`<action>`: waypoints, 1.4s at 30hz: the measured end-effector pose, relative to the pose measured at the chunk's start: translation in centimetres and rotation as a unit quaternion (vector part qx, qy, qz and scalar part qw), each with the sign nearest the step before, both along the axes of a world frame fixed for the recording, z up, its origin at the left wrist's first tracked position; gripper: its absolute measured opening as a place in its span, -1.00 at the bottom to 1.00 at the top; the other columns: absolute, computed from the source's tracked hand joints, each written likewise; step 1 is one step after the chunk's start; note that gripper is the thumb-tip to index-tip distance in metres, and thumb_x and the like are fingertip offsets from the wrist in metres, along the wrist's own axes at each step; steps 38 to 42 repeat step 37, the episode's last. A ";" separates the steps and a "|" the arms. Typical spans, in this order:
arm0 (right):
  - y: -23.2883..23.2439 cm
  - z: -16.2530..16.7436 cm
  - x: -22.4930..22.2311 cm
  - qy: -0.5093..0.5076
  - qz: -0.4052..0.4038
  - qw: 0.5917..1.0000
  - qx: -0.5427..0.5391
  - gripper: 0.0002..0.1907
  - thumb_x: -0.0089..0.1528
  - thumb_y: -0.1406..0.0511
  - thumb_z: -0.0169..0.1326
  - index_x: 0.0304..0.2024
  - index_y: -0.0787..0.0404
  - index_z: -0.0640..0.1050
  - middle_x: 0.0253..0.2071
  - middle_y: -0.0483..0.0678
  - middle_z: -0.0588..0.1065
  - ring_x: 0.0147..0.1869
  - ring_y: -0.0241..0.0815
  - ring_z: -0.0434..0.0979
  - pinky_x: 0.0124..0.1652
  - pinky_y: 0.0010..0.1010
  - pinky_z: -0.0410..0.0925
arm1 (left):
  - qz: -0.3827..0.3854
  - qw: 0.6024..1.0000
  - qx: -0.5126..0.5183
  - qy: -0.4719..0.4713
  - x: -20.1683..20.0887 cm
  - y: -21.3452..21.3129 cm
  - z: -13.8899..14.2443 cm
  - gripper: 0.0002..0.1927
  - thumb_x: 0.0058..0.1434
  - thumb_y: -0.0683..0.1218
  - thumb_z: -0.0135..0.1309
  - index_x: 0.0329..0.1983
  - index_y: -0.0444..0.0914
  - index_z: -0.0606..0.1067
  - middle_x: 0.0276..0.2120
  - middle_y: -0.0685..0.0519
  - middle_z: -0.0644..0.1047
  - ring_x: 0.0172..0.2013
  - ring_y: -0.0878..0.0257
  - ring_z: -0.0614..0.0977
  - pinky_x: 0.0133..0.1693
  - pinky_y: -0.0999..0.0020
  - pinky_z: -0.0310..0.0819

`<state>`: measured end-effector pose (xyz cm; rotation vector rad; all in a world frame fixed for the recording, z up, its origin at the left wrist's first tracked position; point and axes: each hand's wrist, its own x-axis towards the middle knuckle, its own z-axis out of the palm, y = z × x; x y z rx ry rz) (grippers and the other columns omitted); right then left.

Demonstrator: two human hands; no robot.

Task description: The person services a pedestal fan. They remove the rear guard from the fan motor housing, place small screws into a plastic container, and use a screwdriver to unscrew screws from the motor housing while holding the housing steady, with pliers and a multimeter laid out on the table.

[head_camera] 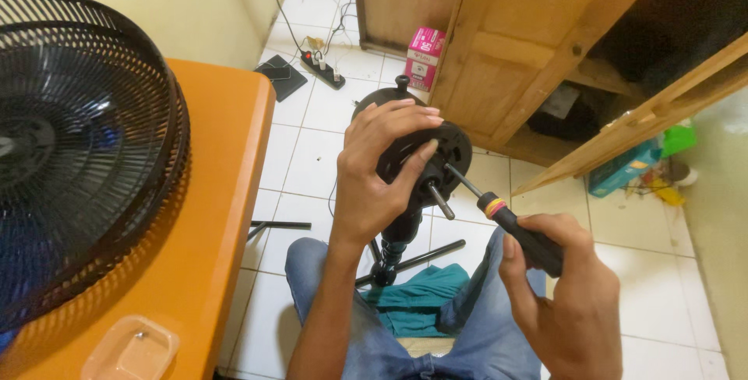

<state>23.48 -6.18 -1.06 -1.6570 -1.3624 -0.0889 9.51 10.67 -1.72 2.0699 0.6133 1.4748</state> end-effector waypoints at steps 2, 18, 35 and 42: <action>0.1 0.0 0.0 -0.074 -0.050 0.995 -0.031 -0.71 0.26 0.33 0.24 -0.07 0.23 0.42 -0.30 0.05 0.55 -0.31 -0.05 0.62 -0.30 -0.31 0.42 | 0.002 1.000 0.002 0.000 -0.1 0.0 0.0 -0.74 0.29 -0.18 0.25 0.03 -0.13 0.56 0.06 0.13 0.64 0.25 0.16 0.58 0.44 0.07 0.20; 0.0 -0.1 0.6 -0.101 -0.098 0.987 -0.080 -0.68 0.24 0.33 0.33 -0.09 0.21 0.44 -0.37 0.05 0.57 -0.38 -0.07 0.62 -0.36 -0.30 0.40 | -0.004 1.000 -0.002 0.001 -0.1 0.0 0.1 -0.74 0.27 -0.16 0.26 0.01 -0.15 0.56 0.05 0.12 0.63 0.24 0.14 0.58 0.43 0.07 0.18; 0.4 -0.2 0.1 -0.026 -0.060 0.997 -0.038 -0.61 0.21 0.23 0.27 -0.06 0.29 0.42 -0.39 -0.02 0.56 -0.43 -0.18 0.58 -0.38 -0.39 0.39 | -0.019 1.000 -0.018 -0.003 -0.5 0.3 -0.2 -0.83 0.44 -0.12 0.10 0.07 -0.14 0.57 0.09 0.12 0.64 0.27 0.15 0.58 0.47 0.05 0.19; 0.4 -0.1 -0.2 -0.009 -0.053 0.998 -0.041 -0.59 0.22 0.25 0.28 -0.01 0.24 0.41 -0.38 -0.03 0.57 -0.41 -0.22 0.60 -0.35 -0.39 0.41 | -0.020 1.000 -0.024 -0.005 -0.5 0.5 -0.5 -0.84 0.49 -0.12 0.06 0.07 -0.13 0.57 0.09 0.13 0.64 0.24 0.17 0.58 0.48 0.06 0.20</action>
